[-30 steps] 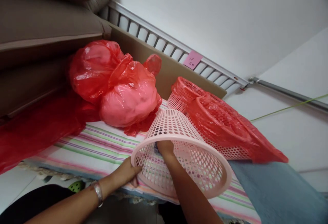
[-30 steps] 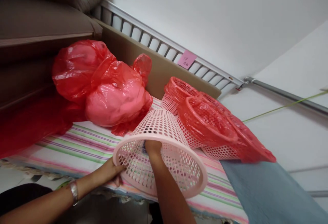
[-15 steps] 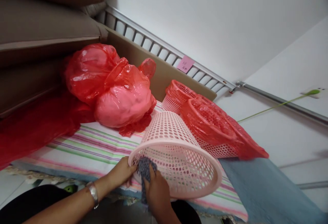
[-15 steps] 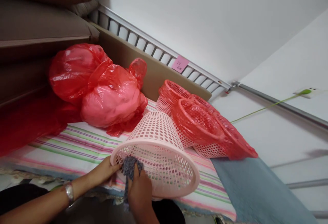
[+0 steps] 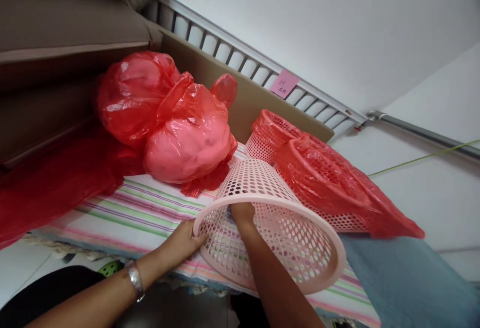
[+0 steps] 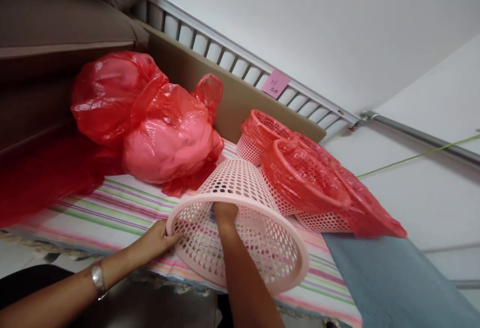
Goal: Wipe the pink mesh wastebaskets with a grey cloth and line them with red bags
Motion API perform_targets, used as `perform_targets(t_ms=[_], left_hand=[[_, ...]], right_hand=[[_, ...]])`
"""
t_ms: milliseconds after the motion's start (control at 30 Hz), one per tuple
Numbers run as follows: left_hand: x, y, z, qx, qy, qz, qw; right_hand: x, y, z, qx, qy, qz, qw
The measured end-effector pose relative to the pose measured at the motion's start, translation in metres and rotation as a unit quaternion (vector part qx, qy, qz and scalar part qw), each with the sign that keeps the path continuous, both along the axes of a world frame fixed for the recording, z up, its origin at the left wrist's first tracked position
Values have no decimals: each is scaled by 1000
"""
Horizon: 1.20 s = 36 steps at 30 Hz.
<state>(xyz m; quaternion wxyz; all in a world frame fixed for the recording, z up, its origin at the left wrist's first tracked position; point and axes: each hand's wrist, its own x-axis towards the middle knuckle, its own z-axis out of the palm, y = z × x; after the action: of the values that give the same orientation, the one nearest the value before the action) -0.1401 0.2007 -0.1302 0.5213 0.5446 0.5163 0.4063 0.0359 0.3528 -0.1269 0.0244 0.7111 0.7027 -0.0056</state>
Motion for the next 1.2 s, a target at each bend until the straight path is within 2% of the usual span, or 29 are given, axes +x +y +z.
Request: perform_targets(t_ms=[100, 200, 267, 433, 533, 633, 767, 833, 933, 1000, 1067, 1200], left_hand=[[9, -3, -16, -85, -80, -29, 993], [19, -6, -28, -123, -107, -25, 986], [23, -6, -31, -123, -109, -17, 986], [26, -8, -28, -115, -95, -10, 989], [26, -8, -22, -96, -69, -13, 993], [24, -7, -14, -59, -43, -5, 997], [18, -4, -1, 43, 21, 5, 999], [15, -2, 5, 66, 56, 2, 996], [10, 2, 9, 56, 67, 5, 996], [7, 4, 7, 51, 60, 13, 997], [6, 5, 2, 23, 25, 17, 999], [10, 3, -16, -84, -75, -3, 994]], right_hand=[[-1, -4, 4, 4, 1, 13, 1000], [-4, -25, 8, 9, -7, 26, 1000], [-5, -54, 7, 13, -18, 36, 999], [7, -153, -6, -7, -11, 98, 995], [14, -183, -9, -25, 25, 113, 993], [13, -167, -2, -25, 23, 66, 997], [5, -98, 10, -10, 15, 8, 1000], [2, -61, 13, -17, 22, -4, 1000], [0, -20, 12, -24, 19, -7, 1000], [0, -6, 8, -28, 14, -11, 999], [0, 1, 4, -30, 12, -16, 999], [2, -3, 3, -20, 10, -4, 1000]])
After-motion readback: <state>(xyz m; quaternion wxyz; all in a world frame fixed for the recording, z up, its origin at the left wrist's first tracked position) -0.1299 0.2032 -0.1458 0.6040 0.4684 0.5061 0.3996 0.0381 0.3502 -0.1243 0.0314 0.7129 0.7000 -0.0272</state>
